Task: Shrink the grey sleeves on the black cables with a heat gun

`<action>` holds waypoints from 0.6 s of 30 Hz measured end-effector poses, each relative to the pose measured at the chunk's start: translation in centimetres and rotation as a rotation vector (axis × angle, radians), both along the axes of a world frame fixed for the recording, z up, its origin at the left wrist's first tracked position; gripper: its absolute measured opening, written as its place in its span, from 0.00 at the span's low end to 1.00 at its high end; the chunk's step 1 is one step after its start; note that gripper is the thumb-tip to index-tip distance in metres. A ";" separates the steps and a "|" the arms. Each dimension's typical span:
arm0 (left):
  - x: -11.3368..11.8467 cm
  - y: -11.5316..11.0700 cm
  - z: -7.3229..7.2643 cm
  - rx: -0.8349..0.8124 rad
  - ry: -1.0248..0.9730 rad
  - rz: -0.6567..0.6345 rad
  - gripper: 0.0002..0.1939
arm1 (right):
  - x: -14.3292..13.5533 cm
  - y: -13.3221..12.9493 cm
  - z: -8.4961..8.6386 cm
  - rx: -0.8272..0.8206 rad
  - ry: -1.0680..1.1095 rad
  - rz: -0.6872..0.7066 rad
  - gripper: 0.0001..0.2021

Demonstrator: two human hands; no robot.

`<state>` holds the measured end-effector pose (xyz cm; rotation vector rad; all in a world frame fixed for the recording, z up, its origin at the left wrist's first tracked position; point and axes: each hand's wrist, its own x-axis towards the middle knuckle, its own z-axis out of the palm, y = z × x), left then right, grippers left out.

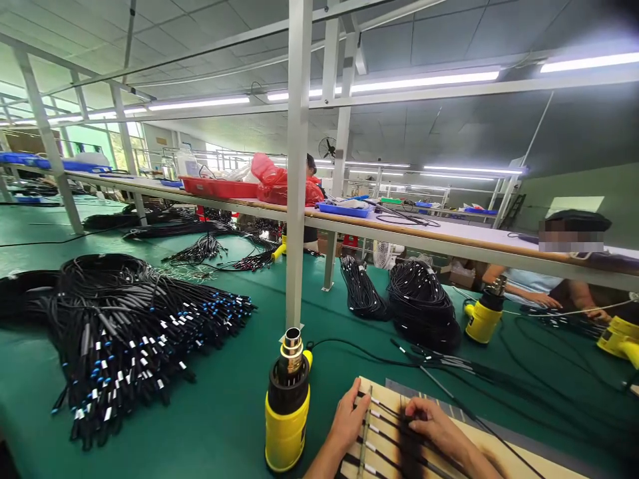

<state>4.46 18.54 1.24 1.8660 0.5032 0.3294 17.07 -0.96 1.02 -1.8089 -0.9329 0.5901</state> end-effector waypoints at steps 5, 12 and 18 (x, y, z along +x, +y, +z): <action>0.0 -0.1 0.0 0.013 0.009 0.001 0.30 | 0.0 0.0 0.1 0.032 0.066 -0.019 0.08; 0.0 -0.1 -0.2 0.019 0.008 -0.006 0.31 | -0.3 0.1 0.7 0.053 0.101 -0.027 0.08; 0.2 0.1 0.3 0.068 0.022 -0.040 0.31 | -0.3 0.4 -0.1 0.052 0.072 -0.070 0.06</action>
